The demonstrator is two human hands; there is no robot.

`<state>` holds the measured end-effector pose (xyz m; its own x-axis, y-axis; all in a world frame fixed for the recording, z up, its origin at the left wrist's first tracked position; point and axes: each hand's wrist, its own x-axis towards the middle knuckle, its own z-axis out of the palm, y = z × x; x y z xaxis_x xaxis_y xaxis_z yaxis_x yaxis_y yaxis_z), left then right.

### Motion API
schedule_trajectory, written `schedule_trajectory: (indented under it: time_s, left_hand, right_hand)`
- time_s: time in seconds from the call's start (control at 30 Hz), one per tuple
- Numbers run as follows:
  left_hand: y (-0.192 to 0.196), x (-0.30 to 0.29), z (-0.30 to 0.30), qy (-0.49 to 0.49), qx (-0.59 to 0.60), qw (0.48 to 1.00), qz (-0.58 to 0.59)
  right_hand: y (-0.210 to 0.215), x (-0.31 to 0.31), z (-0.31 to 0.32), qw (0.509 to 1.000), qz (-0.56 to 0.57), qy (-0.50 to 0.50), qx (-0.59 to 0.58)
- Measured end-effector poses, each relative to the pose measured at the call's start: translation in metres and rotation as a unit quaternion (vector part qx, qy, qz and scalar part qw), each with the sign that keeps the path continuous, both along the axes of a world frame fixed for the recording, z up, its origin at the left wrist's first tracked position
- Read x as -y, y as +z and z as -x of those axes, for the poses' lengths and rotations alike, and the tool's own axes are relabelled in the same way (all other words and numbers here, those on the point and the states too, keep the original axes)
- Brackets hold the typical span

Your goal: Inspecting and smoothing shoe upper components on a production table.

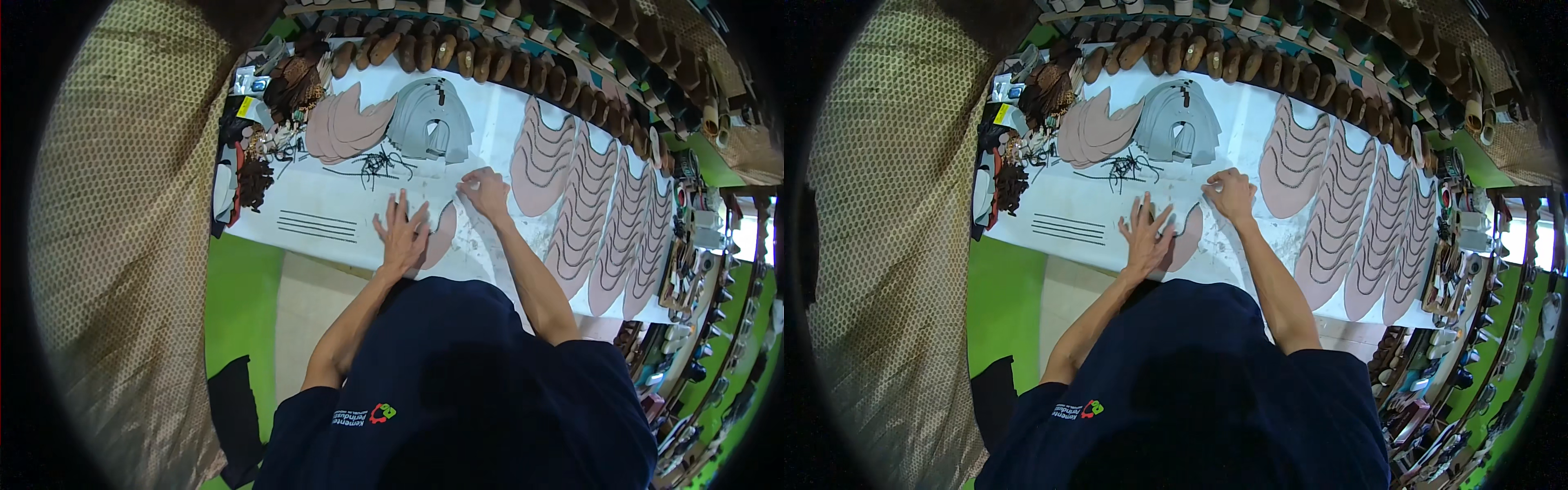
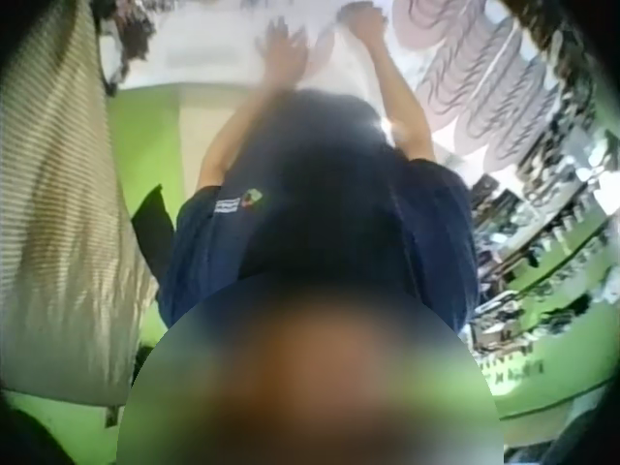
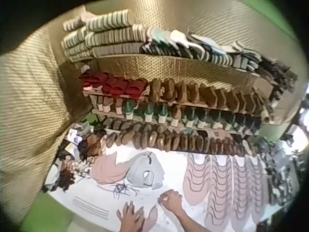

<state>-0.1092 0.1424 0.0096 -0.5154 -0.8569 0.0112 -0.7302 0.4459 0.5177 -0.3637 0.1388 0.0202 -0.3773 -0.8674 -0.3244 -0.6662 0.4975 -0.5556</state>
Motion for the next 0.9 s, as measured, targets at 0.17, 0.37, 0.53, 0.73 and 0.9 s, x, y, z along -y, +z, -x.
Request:
schedule_trajectory:
  time_s: [0.17,0.37,0.53,0.73,0.9]
  left_hand:
    - [0.001,-0.015,-0.049,0.016,0.048,0.999,-0.014]
    - [-0.002,-0.028,-0.063,0.016,0.062,0.998,-0.02]
    - [-0.002,-0.031,-0.062,0.023,0.07,0.997,-0.029]
    - [0.001,-0.025,-0.058,0.004,0.094,0.995,-0.046]
    - [-0.003,-0.025,-0.059,-0.004,0.102,0.994,-0.047]
  right_hand:
    - [-0.013,-0.049,-0.03,0.937,0.251,0.192,-0.15]
    - [-0.017,-0.063,-0.047,0.935,0.219,0.224,-0.164]
    - [-0.008,-0.077,-0.055,0.928,0.237,0.251,-0.141]
    - [-0.021,-0.092,-0.066,0.916,0.233,0.285,-0.157]
    - [-0.02,-0.098,-0.076,0.911,0.23,0.304,-0.159]
